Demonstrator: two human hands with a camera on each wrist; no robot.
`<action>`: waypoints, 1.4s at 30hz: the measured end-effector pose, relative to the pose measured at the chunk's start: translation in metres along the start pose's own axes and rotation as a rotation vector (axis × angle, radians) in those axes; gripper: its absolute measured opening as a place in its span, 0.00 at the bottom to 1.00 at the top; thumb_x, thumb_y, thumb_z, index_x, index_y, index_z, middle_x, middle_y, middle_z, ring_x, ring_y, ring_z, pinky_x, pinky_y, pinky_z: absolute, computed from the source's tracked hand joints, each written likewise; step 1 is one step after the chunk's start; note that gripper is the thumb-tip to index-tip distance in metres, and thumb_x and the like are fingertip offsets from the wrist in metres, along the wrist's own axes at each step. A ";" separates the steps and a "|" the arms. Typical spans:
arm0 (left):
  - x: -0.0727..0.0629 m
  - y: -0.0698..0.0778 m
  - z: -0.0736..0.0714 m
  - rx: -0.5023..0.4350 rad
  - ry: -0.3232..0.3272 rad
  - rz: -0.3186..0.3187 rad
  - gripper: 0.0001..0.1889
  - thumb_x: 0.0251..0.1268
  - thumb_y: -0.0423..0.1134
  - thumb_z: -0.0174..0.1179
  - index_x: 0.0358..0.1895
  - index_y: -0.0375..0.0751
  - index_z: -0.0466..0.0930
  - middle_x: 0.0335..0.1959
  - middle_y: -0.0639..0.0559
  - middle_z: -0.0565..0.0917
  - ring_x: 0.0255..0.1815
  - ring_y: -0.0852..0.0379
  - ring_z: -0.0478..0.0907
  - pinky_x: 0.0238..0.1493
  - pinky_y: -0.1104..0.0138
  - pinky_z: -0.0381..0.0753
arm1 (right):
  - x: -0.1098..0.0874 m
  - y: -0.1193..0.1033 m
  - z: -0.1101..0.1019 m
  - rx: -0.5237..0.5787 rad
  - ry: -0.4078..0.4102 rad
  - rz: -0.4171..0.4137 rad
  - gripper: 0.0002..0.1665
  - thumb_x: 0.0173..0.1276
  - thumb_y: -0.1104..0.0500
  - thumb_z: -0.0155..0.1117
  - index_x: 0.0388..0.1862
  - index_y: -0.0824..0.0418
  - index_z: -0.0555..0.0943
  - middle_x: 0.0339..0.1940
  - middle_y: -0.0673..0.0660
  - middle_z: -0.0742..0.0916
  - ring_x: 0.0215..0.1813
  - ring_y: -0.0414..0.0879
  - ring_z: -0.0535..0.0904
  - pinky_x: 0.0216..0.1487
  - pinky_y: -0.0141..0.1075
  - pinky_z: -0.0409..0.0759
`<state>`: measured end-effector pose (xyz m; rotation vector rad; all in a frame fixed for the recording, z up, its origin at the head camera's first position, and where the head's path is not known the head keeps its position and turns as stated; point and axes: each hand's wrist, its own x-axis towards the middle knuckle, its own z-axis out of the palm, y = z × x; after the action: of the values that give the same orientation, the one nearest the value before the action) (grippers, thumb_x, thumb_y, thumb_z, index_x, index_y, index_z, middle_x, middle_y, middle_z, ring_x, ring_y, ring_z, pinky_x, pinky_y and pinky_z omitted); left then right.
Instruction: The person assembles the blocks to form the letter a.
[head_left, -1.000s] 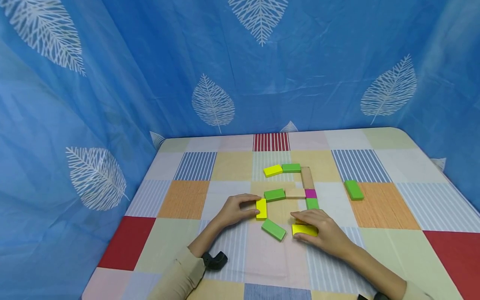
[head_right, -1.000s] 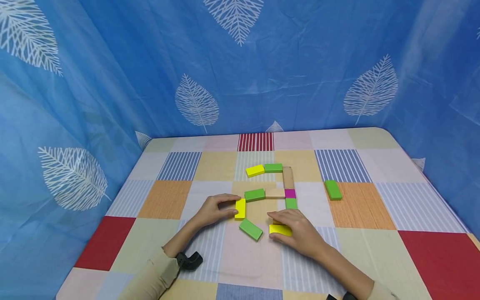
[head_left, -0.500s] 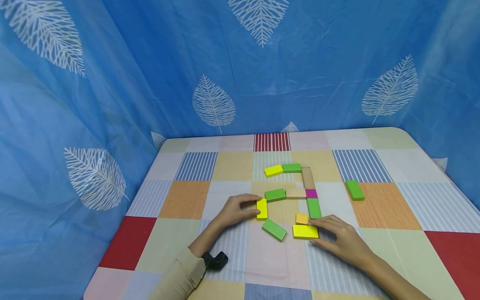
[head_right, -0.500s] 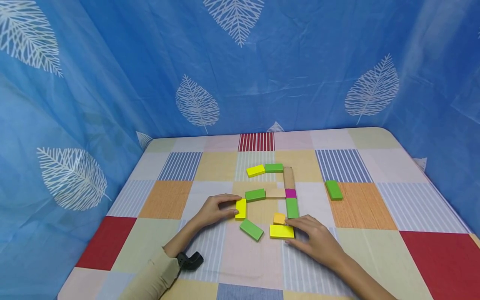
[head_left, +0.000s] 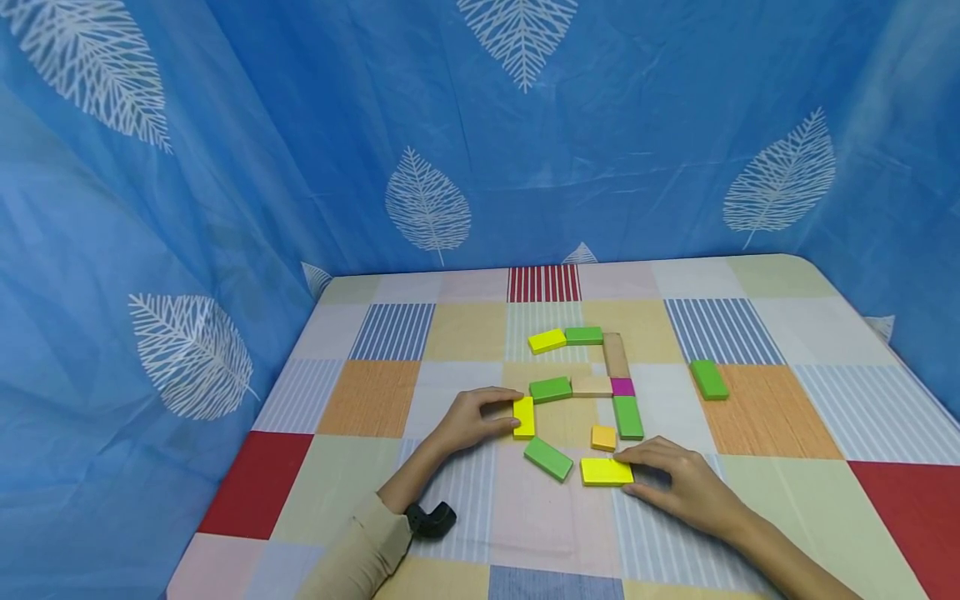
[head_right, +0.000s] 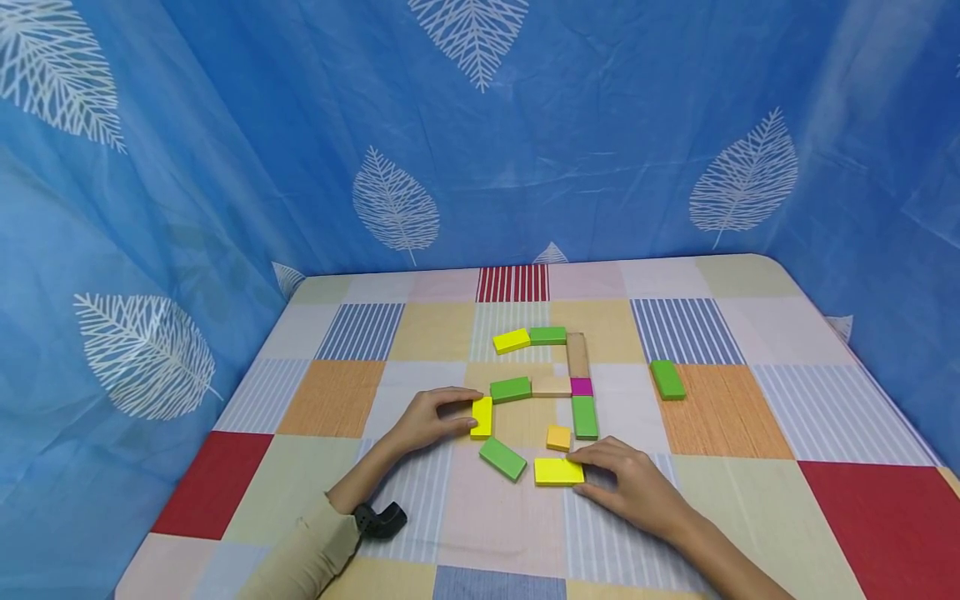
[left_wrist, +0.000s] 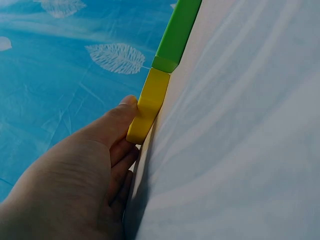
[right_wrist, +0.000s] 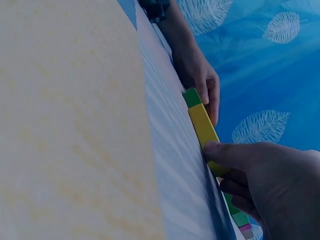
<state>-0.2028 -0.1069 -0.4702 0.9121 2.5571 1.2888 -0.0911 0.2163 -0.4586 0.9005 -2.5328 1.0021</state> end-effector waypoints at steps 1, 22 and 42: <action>0.000 0.000 0.000 0.001 -0.001 -0.002 0.22 0.56 0.47 0.65 0.55 0.48 0.79 0.53 0.58 0.79 0.57 0.62 0.71 0.60 0.66 0.67 | 0.000 0.000 0.001 0.006 -0.006 -0.005 0.23 0.46 0.59 0.77 0.45 0.55 0.83 0.44 0.43 0.84 0.49 0.39 0.78 0.53 0.20 0.69; 0.000 -0.001 -0.001 0.016 -0.009 -0.015 0.23 0.55 0.49 0.65 0.55 0.50 0.79 0.53 0.59 0.79 0.58 0.63 0.71 0.60 0.66 0.67 | 0.004 0.003 0.010 0.047 0.046 -0.119 0.26 0.46 0.61 0.76 0.48 0.58 0.82 0.45 0.47 0.84 0.48 0.42 0.78 0.56 0.20 0.66; 0.001 -0.003 0.000 0.008 -0.002 -0.001 0.22 0.56 0.49 0.65 0.55 0.49 0.78 0.53 0.58 0.79 0.57 0.62 0.71 0.60 0.66 0.67 | 0.014 0.006 -0.001 -0.047 0.215 -0.040 0.22 0.43 0.67 0.74 0.41 0.59 0.85 0.37 0.48 0.86 0.41 0.39 0.77 0.50 0.19 0.70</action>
<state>-0.2048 -0.1077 -0.4729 0.9132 2.5630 1.2778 -0.1057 0.2138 -0.4550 0.7821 -2.3401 0.9674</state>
